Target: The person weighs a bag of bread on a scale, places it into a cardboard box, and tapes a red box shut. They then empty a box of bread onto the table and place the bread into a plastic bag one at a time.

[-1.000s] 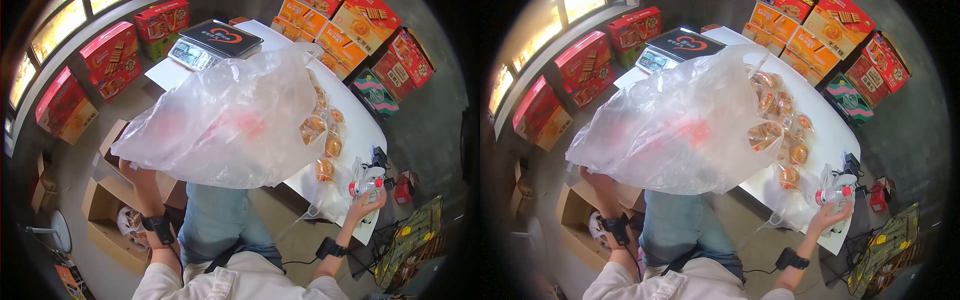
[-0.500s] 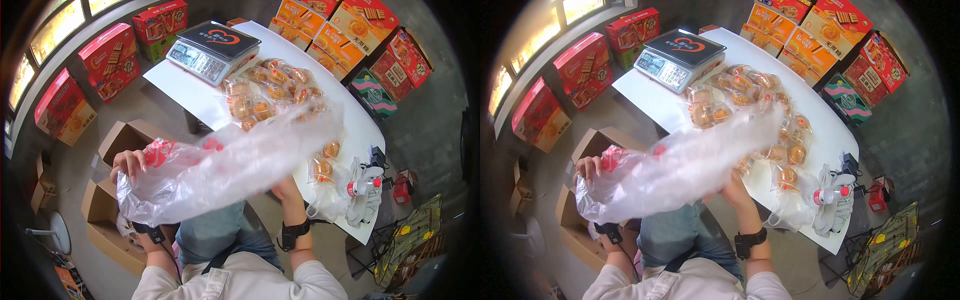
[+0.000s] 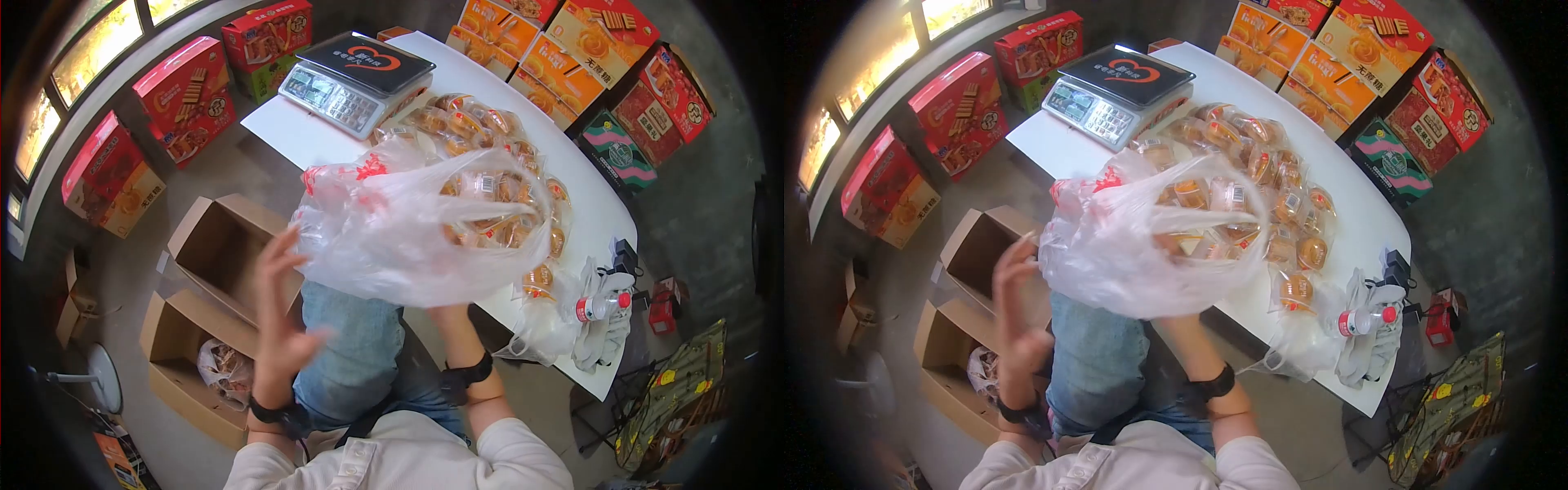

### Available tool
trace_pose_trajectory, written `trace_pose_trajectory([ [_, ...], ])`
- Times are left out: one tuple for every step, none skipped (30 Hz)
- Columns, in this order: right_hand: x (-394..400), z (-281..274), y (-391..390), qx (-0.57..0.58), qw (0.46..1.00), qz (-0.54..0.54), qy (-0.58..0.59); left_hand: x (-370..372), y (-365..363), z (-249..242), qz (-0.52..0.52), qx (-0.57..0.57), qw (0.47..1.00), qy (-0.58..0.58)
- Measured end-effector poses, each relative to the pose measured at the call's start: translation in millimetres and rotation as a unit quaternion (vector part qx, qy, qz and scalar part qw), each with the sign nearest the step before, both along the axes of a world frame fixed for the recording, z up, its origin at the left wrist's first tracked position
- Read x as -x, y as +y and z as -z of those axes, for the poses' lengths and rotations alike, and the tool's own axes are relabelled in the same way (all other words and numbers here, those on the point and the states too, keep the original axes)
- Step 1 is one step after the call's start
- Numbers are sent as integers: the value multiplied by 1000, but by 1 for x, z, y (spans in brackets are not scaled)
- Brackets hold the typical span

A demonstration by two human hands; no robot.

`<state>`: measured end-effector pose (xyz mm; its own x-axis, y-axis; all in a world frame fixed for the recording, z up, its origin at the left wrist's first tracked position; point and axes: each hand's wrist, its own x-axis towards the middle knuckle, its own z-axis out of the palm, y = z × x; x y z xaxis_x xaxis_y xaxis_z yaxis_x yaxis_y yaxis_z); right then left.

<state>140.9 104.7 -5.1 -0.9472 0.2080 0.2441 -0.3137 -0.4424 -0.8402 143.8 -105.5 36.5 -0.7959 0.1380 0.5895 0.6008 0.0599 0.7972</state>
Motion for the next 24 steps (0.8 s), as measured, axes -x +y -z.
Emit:
trace_pose_trajectory([
  [-1,1,-4,-1,1000,0,0,-6,16,0,24,21,999,-13],
  [-4,2,-7,-61,998,3,1,-7,26,-1,24,20,999,-13],
  [-7,3,-10,-121,993,5,0,-9,34,-1,-9,59,998,-28],
  [-10,4,-13,-180,984,7,-2,-9,37,0,-42,98,993,-44],
  [-12,5,-16,-238,971,10,-2,-6,40,2,-70,94,992,-36],
  [-13,5,-19,-295,956,12,-2,1,37,8,-70,94,992,-37],
  [-7,12,-21,-258,957,67,116,11,28,18,-93,133,987,-13],
  [-6,7,-19,-227,970,34,74,20,20,27,-117,172,978,11],
  [-6,8,-13,-216,975,49,-6,27,14,32,-118,173,978,11],
  [-6,11,-6,-204,973,64,-86,33,9,36,-63,-73,992,-82],
  [0,9,-1,-127,983,113,-68,39,0,45,-4,-314,934,-168],
  [8,7,5,-49,984,161,-51,53,-30,73,-47,-300,931,-204],
  [13,5,15,-49,985,160,-52,56,-42,75,-26,-392,899,-192],
  [18,2,26,-4,985,173,-16,57,-46,72,-4,-481,859,-179],
  [20,3,33,41,981,186,20,56,-45,70,-7,-480,859,-179],
  [22,5,34,42,982,184,19,53,-42,67,-46,-420,888,-181],
  [22,9,34,28,984,175,22,51,-38,62,-84,-357,912,-183],
  [21,12,34,14,986,165,24,51,-36,59,-86,-356,912,-184],
  [19,14,34,-8,987,158,17,51,-33,55,-105,-329,927,-148],
  [17,14,33,-7,987,157,15,52,-32,54,-124,-301,939,-111],
  [16,13,33,-41,987,146,48,56,-34,58,-118,-271,954,-37],
  [16,13,33,-74,985,134,80,51,-34,56,-119,-271,954,-38],
  [15,12,34,-75,985,134,79,41,-32,37,-176,-186,965,-52],
  [15,12,37,-145,975,133,104,31,-32,22,-231,-98,966,-66],
])
